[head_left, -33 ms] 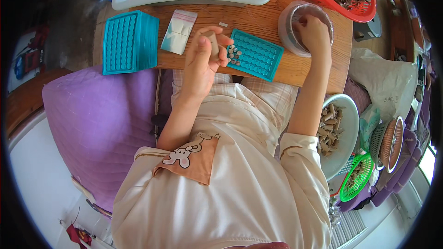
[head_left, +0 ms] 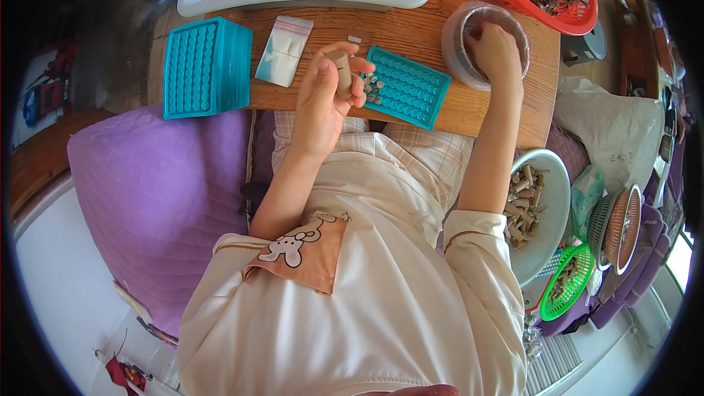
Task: The person assembles small metal brackets, plastic trays, small tubes, and hardware components into a larger assembly by hand.
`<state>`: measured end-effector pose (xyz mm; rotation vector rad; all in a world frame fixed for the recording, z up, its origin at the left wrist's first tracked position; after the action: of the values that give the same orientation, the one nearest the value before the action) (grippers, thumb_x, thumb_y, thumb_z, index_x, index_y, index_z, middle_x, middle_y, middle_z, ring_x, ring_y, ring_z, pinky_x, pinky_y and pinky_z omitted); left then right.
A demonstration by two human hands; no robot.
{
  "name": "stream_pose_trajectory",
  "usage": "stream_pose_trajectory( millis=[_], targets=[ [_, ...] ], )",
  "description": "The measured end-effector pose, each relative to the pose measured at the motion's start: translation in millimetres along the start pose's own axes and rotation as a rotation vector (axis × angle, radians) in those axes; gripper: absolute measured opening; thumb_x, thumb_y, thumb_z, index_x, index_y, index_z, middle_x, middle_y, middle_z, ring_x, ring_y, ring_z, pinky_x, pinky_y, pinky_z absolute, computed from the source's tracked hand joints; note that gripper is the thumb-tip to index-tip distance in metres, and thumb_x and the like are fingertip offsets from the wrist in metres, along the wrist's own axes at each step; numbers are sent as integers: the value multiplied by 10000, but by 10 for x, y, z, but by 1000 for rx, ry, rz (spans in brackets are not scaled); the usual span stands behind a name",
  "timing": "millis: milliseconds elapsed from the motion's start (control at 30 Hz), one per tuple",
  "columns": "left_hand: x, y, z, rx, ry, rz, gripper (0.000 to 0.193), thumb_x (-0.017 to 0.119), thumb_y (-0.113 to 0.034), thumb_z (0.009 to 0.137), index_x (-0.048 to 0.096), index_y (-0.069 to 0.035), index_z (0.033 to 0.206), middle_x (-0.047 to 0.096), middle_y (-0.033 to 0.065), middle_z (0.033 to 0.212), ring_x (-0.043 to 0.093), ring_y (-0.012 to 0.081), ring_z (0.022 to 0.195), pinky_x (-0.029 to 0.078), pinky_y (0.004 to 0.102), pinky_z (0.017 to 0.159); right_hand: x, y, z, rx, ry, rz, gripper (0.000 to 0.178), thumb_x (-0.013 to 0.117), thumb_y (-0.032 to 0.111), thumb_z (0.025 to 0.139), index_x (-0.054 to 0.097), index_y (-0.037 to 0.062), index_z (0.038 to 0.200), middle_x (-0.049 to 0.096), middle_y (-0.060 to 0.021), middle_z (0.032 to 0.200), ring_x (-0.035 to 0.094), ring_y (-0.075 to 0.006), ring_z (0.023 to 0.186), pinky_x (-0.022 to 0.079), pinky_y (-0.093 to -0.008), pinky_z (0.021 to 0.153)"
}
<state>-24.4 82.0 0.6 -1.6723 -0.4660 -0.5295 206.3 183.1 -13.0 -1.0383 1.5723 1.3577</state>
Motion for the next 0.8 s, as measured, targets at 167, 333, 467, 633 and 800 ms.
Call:
stream_pose_trajectory(
  millis=[167, 333, 467, 633, 800],
  targets=[
    [91, 86, -22, -149, 72, -201, 314, 335, -240, 891, 399, -61, 1141, 492, 100, 1032, 490, 125, 838, 426, 273, 723, 134, -102, 134, 22, 22, -121, 161, 553, 154, 709, 610, 35, 801, 595, -177, 816, 566, -336, 781, 452, -412, 674],
    [99, 148, -47, -313, 3, -380, 270, 382, -119, 860, 414, -54, 1121, 475, 95, 1087, 454, 191, 1032, 440, 368, 819, -273, -84, -120, 10, -98, 349, 130, 563, 142, 714, 605, 56, 801, 609, -121, 738, 589, -232, 657, 449, -320, 583],
    [171, 234, -79, -464, 36, -656, 295, 365, -48, 857, 379, -25, 1151, 452, 86, 1121, 364, 245, 1141, 507, 346, 778, -391, -52, -323, 49, -172, 863, 94, 555, 92, 748, 597, 41, 816, 586, -38, 667, 552, -95, 571, 409, -211, 508],
    [267, 273, -126, -585, 17, -861, 313, 388, -97, 866, 365, 7, 1161, 442, 112, 1134, 372, 232, 1135, 552, 230, 617, -351, 436, -671, 11, -95, 1221, 55, 529, 33, 781, 565, 16, 819, 567, -16, 680, 545, -91, 582, 399, -172, 505],
    [263, 305, -156, -602, -15, -758, 296, 493, -150, 830, 435, 21, 1064, 517, 134, 1010, 510, 209, 994, 542, 170, 522, -174, 965, -845, -310, -37, 1196, 46, 541, -14, 756, 526, -16, 799, 579, -86, 809, 564, -112, 658, 437, -206, 592]
  ],
)
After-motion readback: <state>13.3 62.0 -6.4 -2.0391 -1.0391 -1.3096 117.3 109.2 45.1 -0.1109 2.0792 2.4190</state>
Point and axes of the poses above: each hand's wrist, its own z-axis towards the middle knuckle, its own x-axis out of the palm, y = z × x, the point moved 7 cm from there along z, towards the middle knuckle
